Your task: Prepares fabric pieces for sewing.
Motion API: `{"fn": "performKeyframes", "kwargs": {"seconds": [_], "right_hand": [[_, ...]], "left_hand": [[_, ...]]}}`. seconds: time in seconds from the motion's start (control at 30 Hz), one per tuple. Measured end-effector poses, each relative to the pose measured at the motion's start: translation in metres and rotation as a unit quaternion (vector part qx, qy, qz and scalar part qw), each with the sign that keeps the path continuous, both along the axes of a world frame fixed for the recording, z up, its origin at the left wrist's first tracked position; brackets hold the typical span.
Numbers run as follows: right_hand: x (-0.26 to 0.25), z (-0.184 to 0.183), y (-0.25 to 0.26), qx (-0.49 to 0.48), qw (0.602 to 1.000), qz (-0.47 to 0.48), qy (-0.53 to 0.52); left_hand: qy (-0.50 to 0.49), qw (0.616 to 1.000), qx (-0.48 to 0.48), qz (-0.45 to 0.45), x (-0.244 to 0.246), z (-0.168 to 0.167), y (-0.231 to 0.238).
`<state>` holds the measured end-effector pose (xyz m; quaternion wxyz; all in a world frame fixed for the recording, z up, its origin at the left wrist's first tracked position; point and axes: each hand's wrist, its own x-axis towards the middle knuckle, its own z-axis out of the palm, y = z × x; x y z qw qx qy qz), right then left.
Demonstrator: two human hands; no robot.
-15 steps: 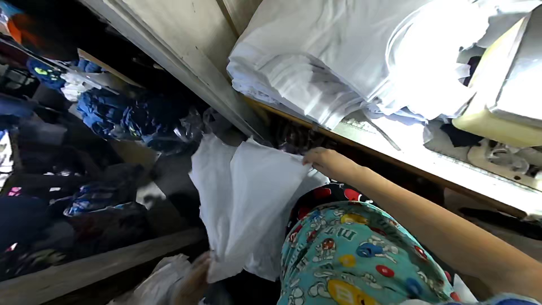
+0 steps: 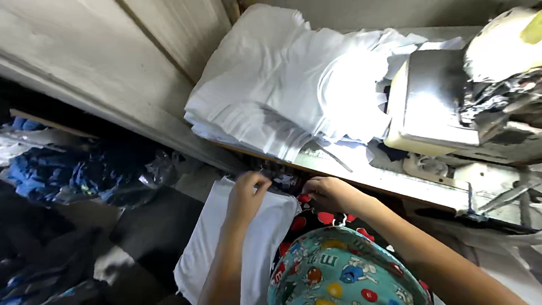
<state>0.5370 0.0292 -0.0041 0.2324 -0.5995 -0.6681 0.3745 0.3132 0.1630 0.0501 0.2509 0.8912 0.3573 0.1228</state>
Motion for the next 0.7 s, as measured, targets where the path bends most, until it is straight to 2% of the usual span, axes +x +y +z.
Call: {"fn": "performKeyframes", "kwargs": {"seconds": [0.03,0.1,0.17,0.23,0.3,0.37,0.47,0.53,0.7], "right_hand": [[0.004,0.004,-0.005,0.005,1.000,-0.013,0.011],[0.010,0.010,-0.017,0.020,0.999,-0.035,0.030],[0.015,0.014,-0.028,0.041,0.996,-0.061,0.044],[0.022,0.019,-0.037,0.043,0.994,-0.080,0.054],[0.029,0.026,-0.042,0.046,0.992,-0.101,0.067],[0.035,0.025,-0.043,0.093,0.984,-0.133,0.076],[0.047,0.025,-0.031,0.202,0.959,-0.186,0.069],[0.056,0.028,-0.018,0.261,0.938,-0.226,0.041],[0.065,0.039,0.017,0.355,0.887,-0.288,-0.067]], "left_hand": [[-0.074,0.996,0.045,-0.030,0.033,0.007,0.002],[-0.150,0.982,0.087,-0.073,0.091,0.018,0.003],[-0.148,0.982,0.089,-0.078,0.136,0.024,0.007],[-0.083,0.992,0.067,-0.061,0.163,0.027,0.012],[-0.049,0.995,0.071,-0.053,0.172,0.032,0.017],[-0.048,0.995,0.055,-0.067,0.169,0.039,0.027],[-0.053,0.994,-0.066,-0.067,0.166,0.045,0.049],[-0.060,0.988,-0.129,-0.055,0.168,0.043,0.061],[-0.075,0.973,-0.202,-0.077,0.169,0.042,0.072]]}}
